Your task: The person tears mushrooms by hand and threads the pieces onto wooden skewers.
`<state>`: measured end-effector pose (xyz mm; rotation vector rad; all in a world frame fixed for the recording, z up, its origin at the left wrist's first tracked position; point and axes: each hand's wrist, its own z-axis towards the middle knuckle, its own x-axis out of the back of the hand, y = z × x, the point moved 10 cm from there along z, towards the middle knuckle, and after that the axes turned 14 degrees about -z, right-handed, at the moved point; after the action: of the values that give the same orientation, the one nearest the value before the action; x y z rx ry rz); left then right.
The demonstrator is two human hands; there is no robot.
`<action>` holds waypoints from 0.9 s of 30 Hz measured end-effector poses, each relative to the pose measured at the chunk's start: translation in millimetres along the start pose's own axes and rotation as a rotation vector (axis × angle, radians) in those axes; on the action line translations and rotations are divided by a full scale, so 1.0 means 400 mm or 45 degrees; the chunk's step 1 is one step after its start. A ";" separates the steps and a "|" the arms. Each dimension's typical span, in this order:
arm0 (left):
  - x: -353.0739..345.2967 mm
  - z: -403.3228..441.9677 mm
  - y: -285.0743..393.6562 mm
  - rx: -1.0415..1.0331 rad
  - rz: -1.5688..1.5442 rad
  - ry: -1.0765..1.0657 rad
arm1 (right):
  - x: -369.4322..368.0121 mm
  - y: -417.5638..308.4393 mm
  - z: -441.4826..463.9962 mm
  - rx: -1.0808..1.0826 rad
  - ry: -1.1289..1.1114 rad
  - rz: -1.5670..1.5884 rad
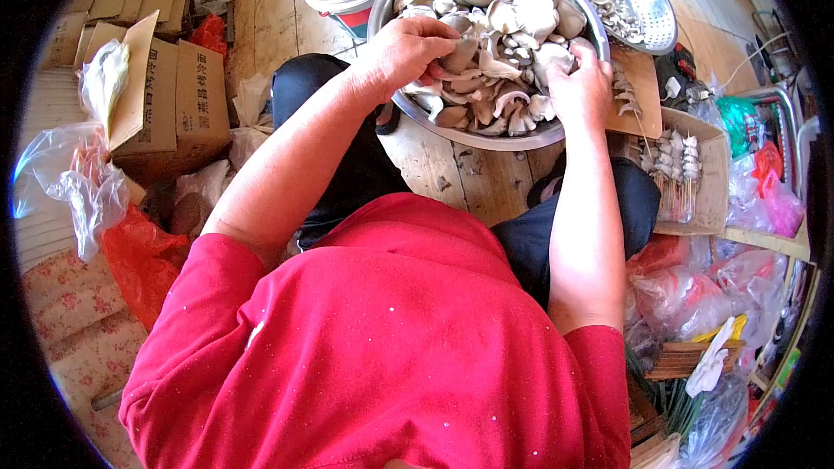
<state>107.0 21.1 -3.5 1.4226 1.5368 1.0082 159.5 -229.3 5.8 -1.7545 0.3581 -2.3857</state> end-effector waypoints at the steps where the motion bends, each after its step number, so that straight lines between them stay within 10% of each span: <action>1: 0.010 0.007 0.006 -0.068 0.087 0.020 | 0.003 -0.003 -0.002 0.009 0.001 -0.089; 8: 0.012 -0.051 0.068 -0.348 0.047 0.138 | -0.040 -0.002 0.004 0.044 -0.276 0.133; 17: -0.171 -0.123 0.018 0.070 -0.473 -0.248 | -0.011 -0.053 -0.082 -0.299 -0.750 1.945; 27: -0.167 -0.103 -0.006 0.028 -0.664 -0.177 | 0.020 -0.113 -0.144 -0.039 -0.942 1.680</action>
<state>71.3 -47.0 11.9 0.9986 1.6933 0.5660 103.0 -182.4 9.5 -1.4656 0.9929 -0.7845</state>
